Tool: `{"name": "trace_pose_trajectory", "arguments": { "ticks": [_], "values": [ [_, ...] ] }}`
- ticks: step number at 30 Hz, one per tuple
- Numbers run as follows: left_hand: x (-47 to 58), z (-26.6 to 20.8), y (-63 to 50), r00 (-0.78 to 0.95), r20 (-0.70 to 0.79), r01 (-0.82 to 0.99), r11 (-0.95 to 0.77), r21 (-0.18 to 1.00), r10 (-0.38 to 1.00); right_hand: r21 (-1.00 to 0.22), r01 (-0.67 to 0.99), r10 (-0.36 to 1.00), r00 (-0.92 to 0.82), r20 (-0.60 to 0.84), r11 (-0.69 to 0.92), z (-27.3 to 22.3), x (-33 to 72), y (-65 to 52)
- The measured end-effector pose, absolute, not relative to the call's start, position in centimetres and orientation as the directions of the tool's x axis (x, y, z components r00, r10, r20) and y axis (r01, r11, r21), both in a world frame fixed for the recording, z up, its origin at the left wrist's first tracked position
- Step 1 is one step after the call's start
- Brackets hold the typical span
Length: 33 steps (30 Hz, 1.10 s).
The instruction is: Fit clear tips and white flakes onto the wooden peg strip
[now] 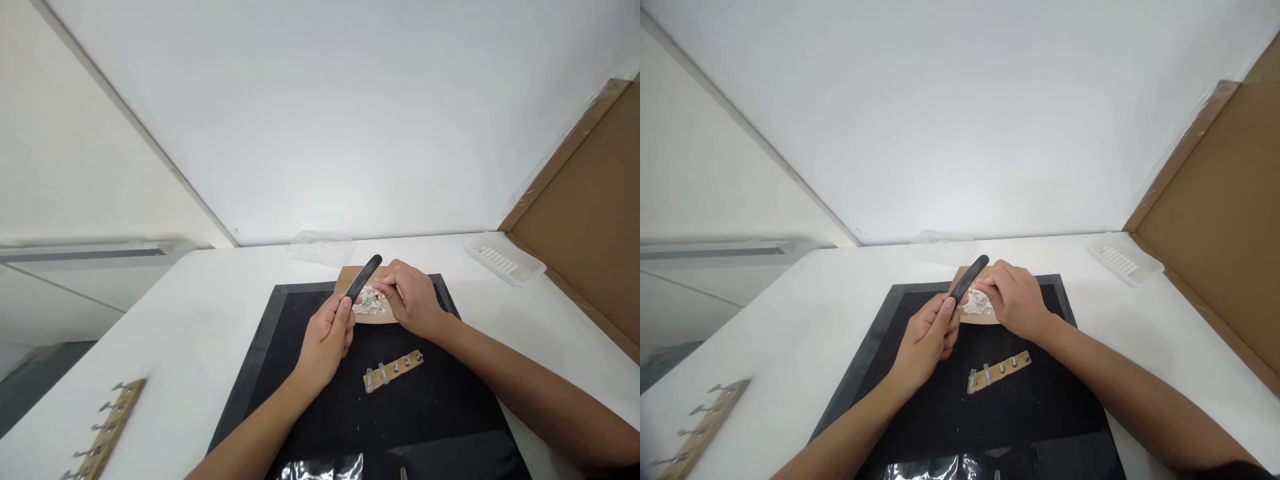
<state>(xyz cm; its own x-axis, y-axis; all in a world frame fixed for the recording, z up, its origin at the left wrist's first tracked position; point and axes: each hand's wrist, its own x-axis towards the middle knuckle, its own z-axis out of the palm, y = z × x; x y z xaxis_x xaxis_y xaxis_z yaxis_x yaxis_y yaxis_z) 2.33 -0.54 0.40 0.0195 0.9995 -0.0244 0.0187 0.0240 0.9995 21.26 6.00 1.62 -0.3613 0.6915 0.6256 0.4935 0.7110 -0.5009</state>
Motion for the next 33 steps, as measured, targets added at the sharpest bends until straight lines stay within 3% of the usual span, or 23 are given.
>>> {"name": "trace_pose_trajectory", "arguments": {
  "ticks": [11,23,28,33],
  "values": [
    [2.4,-0.2,-0.9,0.012,-0.037,0.164,0.035,0.986,0.999,-0.457,0.586,0.713,-0.335,0.616,0.670,0.4,20.8,6.6],
    [2.1,0.6,-1.2,0.016,0.196,0.519,-0.176,0.836,0.980,-0.358,0.726,0.738,-0.297,0.606,0.587,0.2,20.3,5.9],
    [2.3,0.4,-1.5,-0.010,0.225,0.524,-0.187,0.831,0.974,-0.327,0.713,0.708,-0.328,0.625,0.620,0.8,20.1,5.7],
    [2.5,-0.1,-1.4,-0.042,0.230,0.513,-0.176,0.840,0.972,-0.192,0.677,0.615,-0.465,0.637,0.710,1.0,19.3,5.0]
  ]
}}
